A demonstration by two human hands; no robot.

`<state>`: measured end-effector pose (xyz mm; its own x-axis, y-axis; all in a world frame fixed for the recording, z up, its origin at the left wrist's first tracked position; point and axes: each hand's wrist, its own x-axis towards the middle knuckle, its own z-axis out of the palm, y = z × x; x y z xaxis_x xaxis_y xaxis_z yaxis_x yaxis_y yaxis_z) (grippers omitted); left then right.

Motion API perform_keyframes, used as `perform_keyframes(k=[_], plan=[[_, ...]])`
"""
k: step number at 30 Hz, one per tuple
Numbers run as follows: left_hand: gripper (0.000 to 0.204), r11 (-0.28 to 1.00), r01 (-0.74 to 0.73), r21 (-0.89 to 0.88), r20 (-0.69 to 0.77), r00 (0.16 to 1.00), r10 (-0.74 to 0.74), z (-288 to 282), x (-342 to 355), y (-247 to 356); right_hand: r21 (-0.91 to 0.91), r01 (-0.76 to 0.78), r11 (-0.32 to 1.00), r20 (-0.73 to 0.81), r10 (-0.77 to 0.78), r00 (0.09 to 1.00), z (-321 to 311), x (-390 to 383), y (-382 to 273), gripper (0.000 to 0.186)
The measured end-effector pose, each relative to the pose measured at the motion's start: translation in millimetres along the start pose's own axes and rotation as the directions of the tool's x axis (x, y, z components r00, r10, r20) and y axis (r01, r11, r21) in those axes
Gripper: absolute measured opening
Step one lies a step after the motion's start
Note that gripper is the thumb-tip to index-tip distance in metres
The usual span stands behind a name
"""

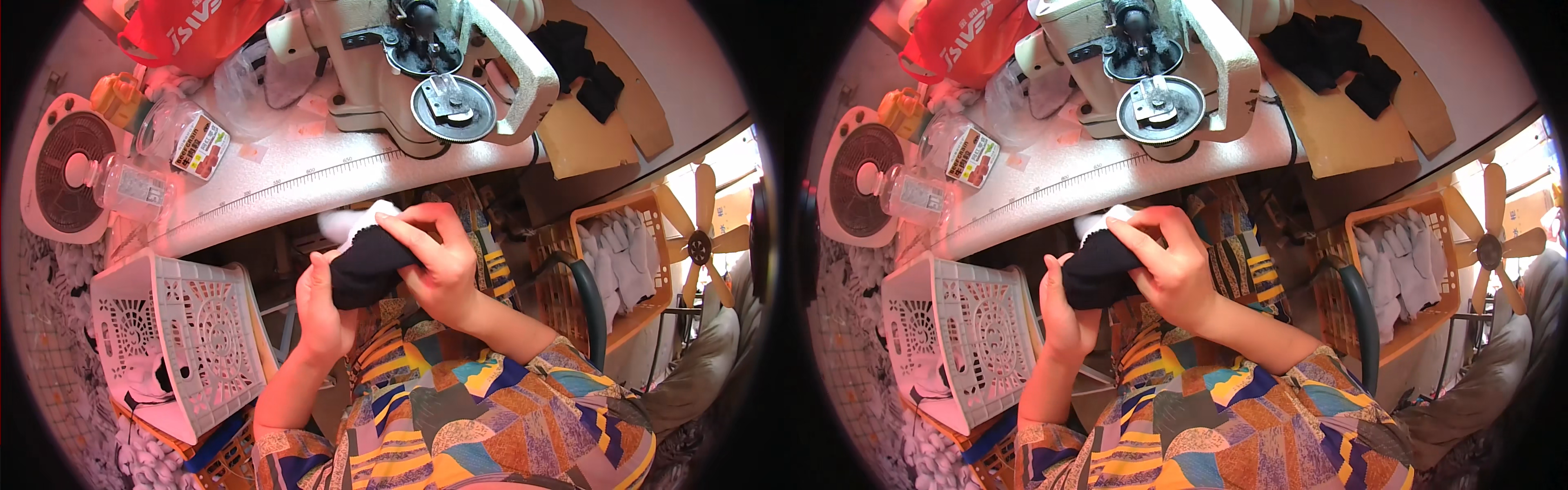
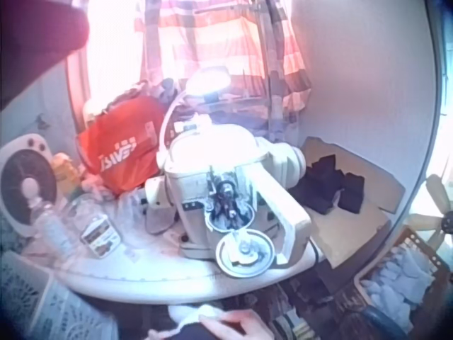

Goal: The recorder is using an industrial sewing machine to sew or finish white and black socks.

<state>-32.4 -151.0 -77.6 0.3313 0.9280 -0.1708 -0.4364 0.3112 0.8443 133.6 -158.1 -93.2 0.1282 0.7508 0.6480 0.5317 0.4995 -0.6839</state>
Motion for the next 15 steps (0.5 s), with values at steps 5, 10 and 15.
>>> perform_keyframes(k=[5, 10, 15], plan=[[0.058, 0.964, 0.125, -0.236, 0.063, 0.992, -0.113, -21, 10, 1, 0.441, -0.475, 0.762, 0.303, 0.372, 0.877, -14, 4, 0, 0.038], [0.059, 0.933, 0.135, -0.334, 0.1, 0.989, -0.108, -19, 10, 1, 0.592, -0.774, -0.225, 0.803, 0.236, 0.547, -14, 1, 16, 0.038], [0.051, 0.99, 0.133, -0.037, 0.227, 0.966, -0.121, -10, 16, 4, 0.48, -0.761, -0.437, 0.877, 0.275, 0.395, -6, -6, 24, 0.038]])
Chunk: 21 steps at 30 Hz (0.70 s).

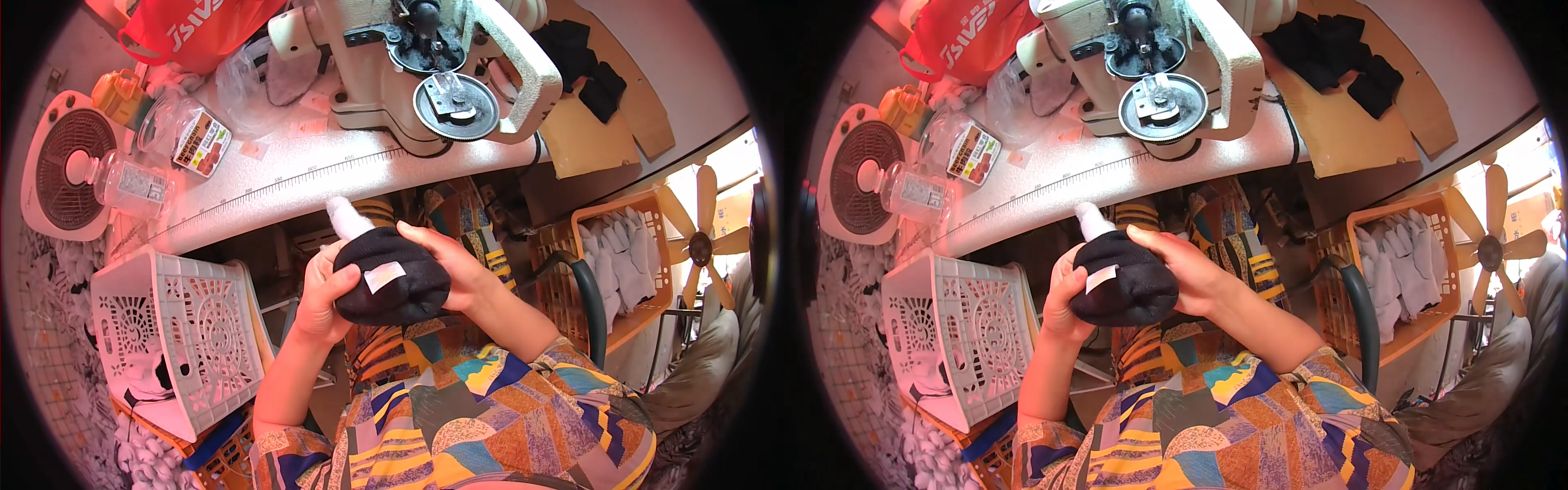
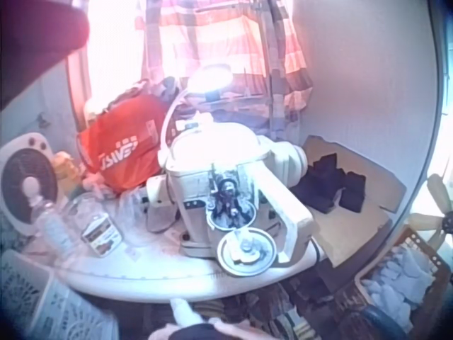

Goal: The recorder is using an industrial sewing machine to sew or finish white and black socks.

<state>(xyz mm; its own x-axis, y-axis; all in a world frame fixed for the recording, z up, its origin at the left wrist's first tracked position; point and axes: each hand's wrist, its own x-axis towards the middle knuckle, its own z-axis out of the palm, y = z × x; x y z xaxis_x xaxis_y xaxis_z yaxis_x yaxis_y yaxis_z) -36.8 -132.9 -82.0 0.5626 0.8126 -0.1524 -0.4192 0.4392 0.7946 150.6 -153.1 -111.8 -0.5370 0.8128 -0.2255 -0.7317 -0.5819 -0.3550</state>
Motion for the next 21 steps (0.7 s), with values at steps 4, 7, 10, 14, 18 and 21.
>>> perform_keyframes(k=[4, 7, 10, 14, 18, 21], plan=[[0.045, 1.0, 0.009, 0.007, -0.033, 0.999, -0.009, -8, 1, -4, 0.101, -0.044, 0.994, 0.097, 0.034, 0.995, -3, -1, -1, 0.038], [0.05, 0.994, 0.025, -0.107, -0.058, 0.998, -0.031, -16, 1, -9, 0.12, -0.018, 0.993, 0.123, 0.003, 0.992, -5, -3, 0, 0.039], [0.045, 0.958, -0.018, -0.286, -0.064, 0.998, 0.0, 1, -3, -8, 0.183, 0.045, 0.982, 0.214, -0.084, 0.973, -16, -3, 4, 0.041], [0.043, 0.915, -0.019, -0.403, 0.123, 0.99, 0.075, 2, -5, -11, 0.335, 0.036, 0.941, 0.333, -0.154, 0.93, -30, 1, 14, 0.041], [0.041, 0.887, -0.01, -0.462, 0.136, 0.987, 0.082, -1, -6, -6, 0.409, 0.073, 0.909, 0.22, -0.175, 0.96, -23, 2, 18, 0.044], [0.044, 0.879, -0.011, -0.476, 0.092, 0.994, 0.062, 2, -9, 0, 0.403, 0.107, 0.909, 0.231, -0.214, 0.949, -15, 3, 16, 0.047]])
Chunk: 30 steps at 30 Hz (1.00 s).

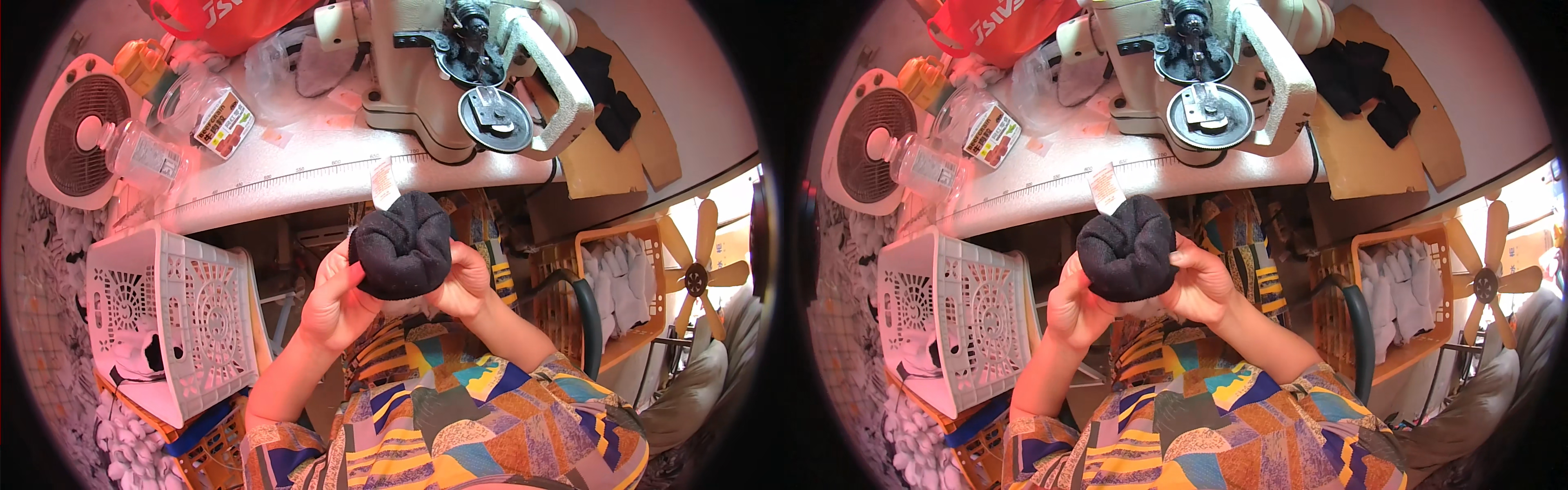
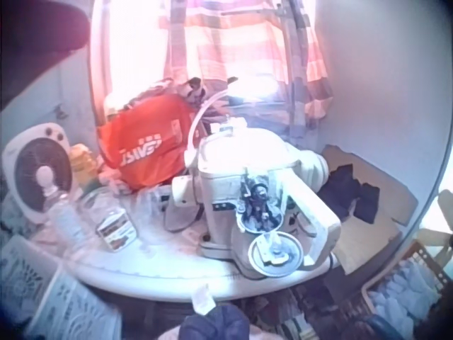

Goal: The recorder is using an industrial sewing machine to sew or finish white and black socks.

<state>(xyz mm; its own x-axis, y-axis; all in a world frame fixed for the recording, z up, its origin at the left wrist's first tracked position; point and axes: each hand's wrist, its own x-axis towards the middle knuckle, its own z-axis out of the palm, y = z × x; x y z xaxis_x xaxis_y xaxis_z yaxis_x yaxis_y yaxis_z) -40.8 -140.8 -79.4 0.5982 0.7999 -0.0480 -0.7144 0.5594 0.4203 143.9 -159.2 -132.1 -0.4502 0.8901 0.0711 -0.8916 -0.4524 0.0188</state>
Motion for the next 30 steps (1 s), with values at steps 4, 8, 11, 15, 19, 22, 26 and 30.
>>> perform_keyframes(k=[4, 8, 11, 15, 19, 22, 26, 30], plan=[[0.042, 0.974, -0.065, 0.216, 0.028, 0.998, 0.061, -8, 1, 3, -0.177, -0.036, 0.984, 0.013, 0.039, 0.999, 3, -6, -3, 0.053], [0.035, 0.927, -0.023, 0.374, -0.108, 0.992, 0.068, -6, -1, 12, -0.42, -0.013, 0.907, 0.004, 0.017, 1.0, 18, -5, -5, 0.057], [0.033, 0.975, -0.003, 0.223, -0.134, 0.99, 0.034, -13, -1, 11, -0.296, -0.05, 0.954, -0.111, 0.018, 0.994, 32, -4, -1, 0.059], [0.039, 0.999, -0.008, -0.05, -0.162, 0.987, 0.0, -8, -1, 5, -0.18, -0.01, 0.984, -0.102, -0.009, 0.995, 55, 6, 7, 0.06], [0.049, 0.996, -0.031, -0.088, -0.185, 0.983, 0.014, -5, -4, 3, -0.286, 0.016, 0.958, -0.067, -0.036, 0.997, 55, 10, 11, 0.058], [0.047, 0.993, -0.073, 0.092, -0.177, 0.98, 0.088, -5, -6, 6, -0.359, -0.021, 0.933, -0.101, -0.017, 0.995, 57, 7, 11, 0.056], [0.027, 0.54, -0.168, 0.825, -0.156, 0.851, 0.502, 0, -1, 7, -0.76, -0.024, 0.65, -0.188, -0.184, 0.965, 54, -2, 7, 0.043], [0.031, -0.593, -0.115, 0.797, 0.509, 0.658, 0.555, 1, -4, 5, -0.982, 0.028, -0.187, 0.145, -0.651, 0.745, 42, 2, 9, 0.026]])
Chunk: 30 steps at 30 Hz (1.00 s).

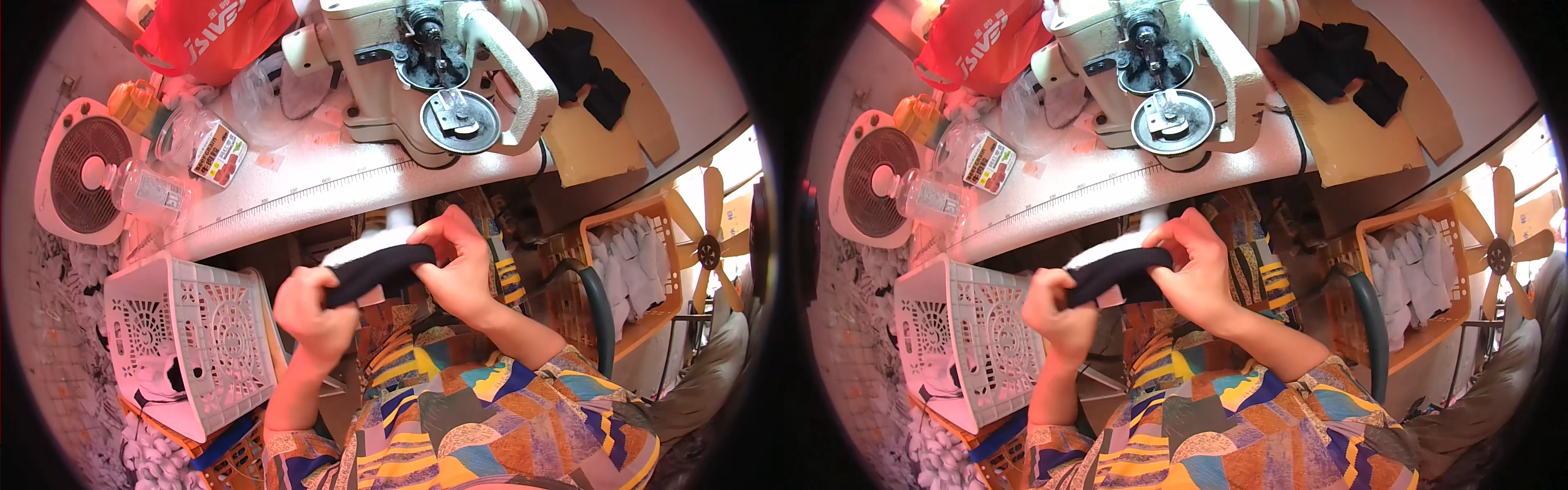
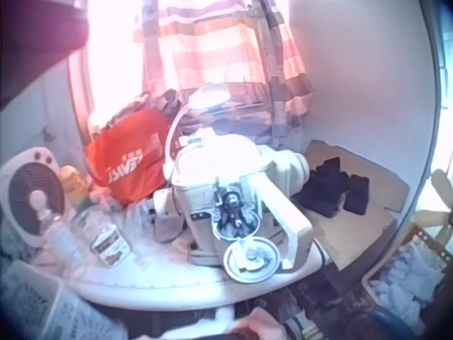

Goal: The recorder is using an industrial sewing machine to sew or finish white and black socks.

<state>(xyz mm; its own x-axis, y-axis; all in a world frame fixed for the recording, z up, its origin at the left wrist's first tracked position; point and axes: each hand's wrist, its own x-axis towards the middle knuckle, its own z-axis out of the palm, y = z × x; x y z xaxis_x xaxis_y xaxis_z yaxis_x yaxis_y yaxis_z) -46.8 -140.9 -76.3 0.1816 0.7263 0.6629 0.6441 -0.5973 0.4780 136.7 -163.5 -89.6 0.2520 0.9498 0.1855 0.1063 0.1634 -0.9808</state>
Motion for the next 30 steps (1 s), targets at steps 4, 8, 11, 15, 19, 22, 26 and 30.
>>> perform_keyframes(k=[4, 8, 11, 15, 19, 22, 26, 30], plan=[[0.036, 0.976, -0.009, -0.219, 0.239, 0.969, 0.063, -5, 8, 26, -0.159, 0.111, 0.981, -0.13, -0.133, 0.983, -2, 6, -5, 0.022], [0.039, 0.703, 0.562, -0.436, 0.524, 0.793, -0.31, 1, 4, 5, 0.026, 0.075, 0.997, -0.069, -0.073, 0.995, -4, 9, -7, 0.019], [0.042, 0.304, 0.83, -0.467, 0.795, 0.545, -0.266, 11, -7, 6, 0.158, -0.018, 0.987, 0.148, -0.005, 0.989, 0, 0, -13, 0.018], [0.036, -0.085, 0.89, -0.448, 0.886, 0.428, -0.179, 15, -3, 5, 0.437, -0.014, 0.899, 0.326, -0.144, 0.934, -16, 0, -10, 0.015], [0.025, -0.015, 0.887, -0.461, 0.864, 0.445, -0.237, 12, -2, 2, 0.218, -0.288, 0.932, 0.395, 0.186, 0.9, -40, -3, 12, 0.028], [0.02, 0.177, 0.889, -0.422, 0.841, 0.457, -0.291, 15, -8, 7, 0.355, -0.387, 0.851, 0.556, 0.14, 0.819, -19, -19, 18, 0.041], [0.018, 0.704, 0.606, -0.371, 0.583, 0.742, -0.331, 14, -13, 8, 0.115, -0.163, 0.98, 0.416, 0.102, 0.904, -16, -21, 24, 0.029], [0.022, 0.997, 0.058, -0.048, 0.226, 0.973, -0.046, 9, 2, 20, -0.228, 0.247, 0.942, 0.12, -0.225, 0.967, -14, -20, 24, 0.029]])
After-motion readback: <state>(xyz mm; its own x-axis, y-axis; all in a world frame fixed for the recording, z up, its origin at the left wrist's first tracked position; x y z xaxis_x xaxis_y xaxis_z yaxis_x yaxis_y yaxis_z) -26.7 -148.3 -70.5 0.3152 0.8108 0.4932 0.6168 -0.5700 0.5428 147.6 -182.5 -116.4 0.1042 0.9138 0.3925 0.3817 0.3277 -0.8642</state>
